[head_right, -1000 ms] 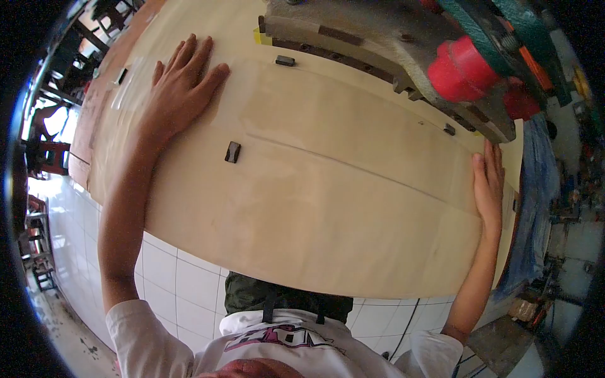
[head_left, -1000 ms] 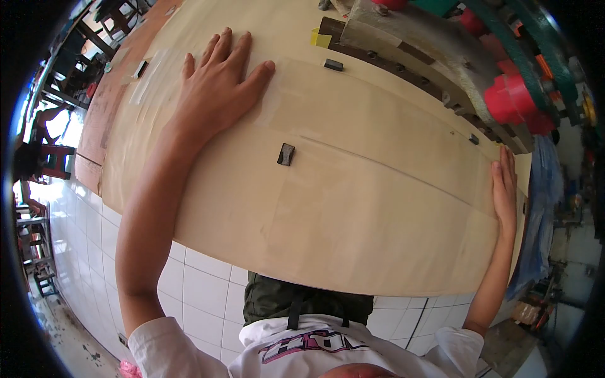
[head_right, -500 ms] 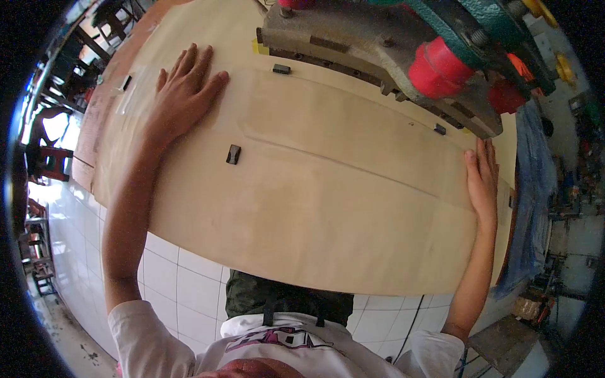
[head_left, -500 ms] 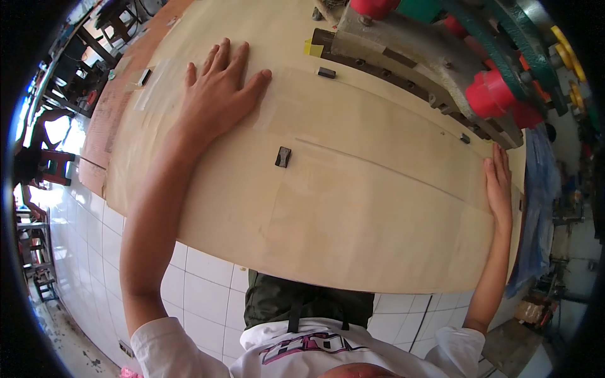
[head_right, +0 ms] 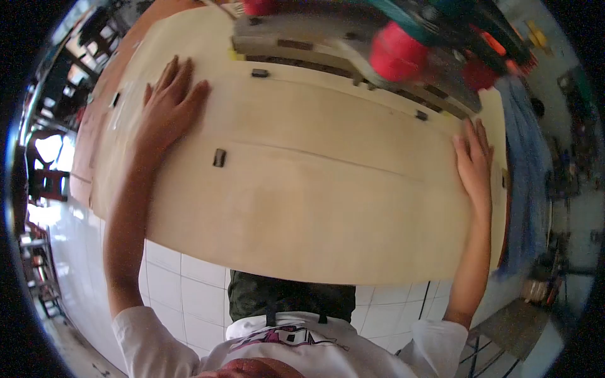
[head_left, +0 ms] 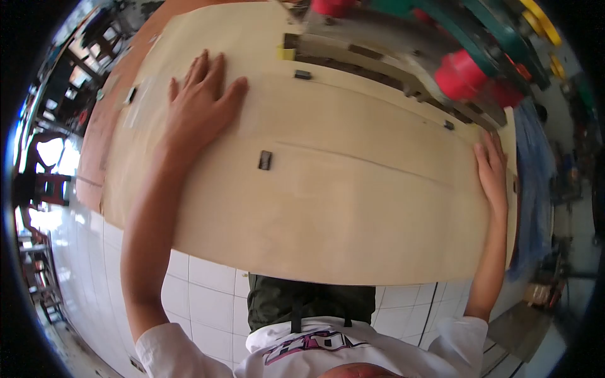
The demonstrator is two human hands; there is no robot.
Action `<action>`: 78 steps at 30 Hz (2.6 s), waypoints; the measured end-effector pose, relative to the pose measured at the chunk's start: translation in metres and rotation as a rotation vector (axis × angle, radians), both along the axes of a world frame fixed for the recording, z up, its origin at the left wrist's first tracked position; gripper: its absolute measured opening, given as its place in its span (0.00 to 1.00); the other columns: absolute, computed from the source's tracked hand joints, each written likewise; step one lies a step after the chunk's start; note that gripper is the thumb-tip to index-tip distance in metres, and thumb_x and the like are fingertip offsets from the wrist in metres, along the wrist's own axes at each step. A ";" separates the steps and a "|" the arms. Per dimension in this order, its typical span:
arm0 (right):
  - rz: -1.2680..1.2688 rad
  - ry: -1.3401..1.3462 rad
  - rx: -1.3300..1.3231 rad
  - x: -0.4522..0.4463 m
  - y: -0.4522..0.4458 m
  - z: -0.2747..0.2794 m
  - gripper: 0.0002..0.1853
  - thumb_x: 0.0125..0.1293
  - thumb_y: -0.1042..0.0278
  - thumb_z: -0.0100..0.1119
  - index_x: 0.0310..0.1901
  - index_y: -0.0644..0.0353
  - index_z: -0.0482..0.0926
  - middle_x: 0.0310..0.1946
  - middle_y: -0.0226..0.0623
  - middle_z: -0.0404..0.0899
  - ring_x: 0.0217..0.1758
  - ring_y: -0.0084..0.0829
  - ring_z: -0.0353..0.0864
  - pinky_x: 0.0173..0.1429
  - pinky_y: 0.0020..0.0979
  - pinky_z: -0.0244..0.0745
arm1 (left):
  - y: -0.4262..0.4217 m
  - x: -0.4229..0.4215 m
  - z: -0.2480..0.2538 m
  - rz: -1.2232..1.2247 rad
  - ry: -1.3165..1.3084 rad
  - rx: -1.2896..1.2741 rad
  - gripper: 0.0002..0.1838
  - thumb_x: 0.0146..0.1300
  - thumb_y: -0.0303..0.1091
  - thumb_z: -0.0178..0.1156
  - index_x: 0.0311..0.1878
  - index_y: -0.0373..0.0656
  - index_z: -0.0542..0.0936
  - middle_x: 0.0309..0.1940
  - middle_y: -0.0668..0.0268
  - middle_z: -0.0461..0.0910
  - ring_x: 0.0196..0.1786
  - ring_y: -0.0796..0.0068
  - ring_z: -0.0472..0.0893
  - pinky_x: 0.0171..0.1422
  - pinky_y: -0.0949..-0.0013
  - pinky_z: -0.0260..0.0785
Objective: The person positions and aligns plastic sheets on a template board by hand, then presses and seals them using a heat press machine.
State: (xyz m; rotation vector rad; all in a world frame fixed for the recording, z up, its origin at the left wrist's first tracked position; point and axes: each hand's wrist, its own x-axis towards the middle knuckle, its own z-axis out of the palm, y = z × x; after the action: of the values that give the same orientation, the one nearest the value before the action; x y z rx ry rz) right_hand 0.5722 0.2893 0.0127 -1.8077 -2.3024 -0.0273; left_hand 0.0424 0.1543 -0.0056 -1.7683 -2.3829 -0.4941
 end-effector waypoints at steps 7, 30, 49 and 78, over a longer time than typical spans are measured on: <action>0.050 0.066 0.043 0.000 -0.007 0.002 0.31 0.74 0.45 0.48 0.74 0.49 0.63 0.78 0.47 0.52 0.81 0.45 0.48 0.80 0.56 0.32 | -0.003 0.003 0.009 -0.001 0.000 0.013 0.36 0.70 0.61 0.47 0.74 0.48 0.66 0.78 0.57 0.56 0.80 0.62 0.52 0.82 0.47 0.33; 0.053 0.024 -0.005 -0.001 -0.006 -0.004 0.36 0.74 0.37 0.41 0.75 0.51 0.59 0.78 0.48 0.49 0.82 0.45 0.44 0.80 0.55 0.35 | 0.000 0.001 0.012 0.055 -0.035 -0.152 0.37 0.72 0.62 0.41 0.77 0.50 0.60 0.79 0.57 0.51 0.82 0.63 0.47 0.82 0.49 0.30; 0.072 0.030 -0.040 0.001 -0.002 -0.002 0.32 0.76 0.43 0.42 0.76 0.47 0.59 0.78 0.45 0.50 0.82 0.42 0.45 0.81 0.52 0.34 | -0.004 0.004 0.012 0.065 -0.037 -0.151 0.38 0.74 0.62 0.40 0.78 0.47 0.58 0.80 0.54 0.47 0.82 0.61 0.45 0.82 0.49 0.30; 0.060 0.034 -0.088 -0.006 -0.001 0.004 0.36 0.75 0.37 0.37 0.77 0.49 0.56 0.79 0.46 0.48 0.83 0.43 0.42 0.81 0.54 0.31 | -0.002 -0.005 -0.002 0.037 0.014 -0.040 0.42 0.70 0.69 0.39 0.78 0.49 0.58 0.79 0.53 0.50 0.82 0.58 0.47 0.82 0.47 0.33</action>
State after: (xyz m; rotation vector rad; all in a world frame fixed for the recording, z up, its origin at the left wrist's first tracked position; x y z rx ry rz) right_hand 0.5665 0.2881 0.0163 -1.7640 -2.3675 0.1153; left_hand 0.0374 0.1525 -0.0078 -1.7345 -2.4278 -0.4308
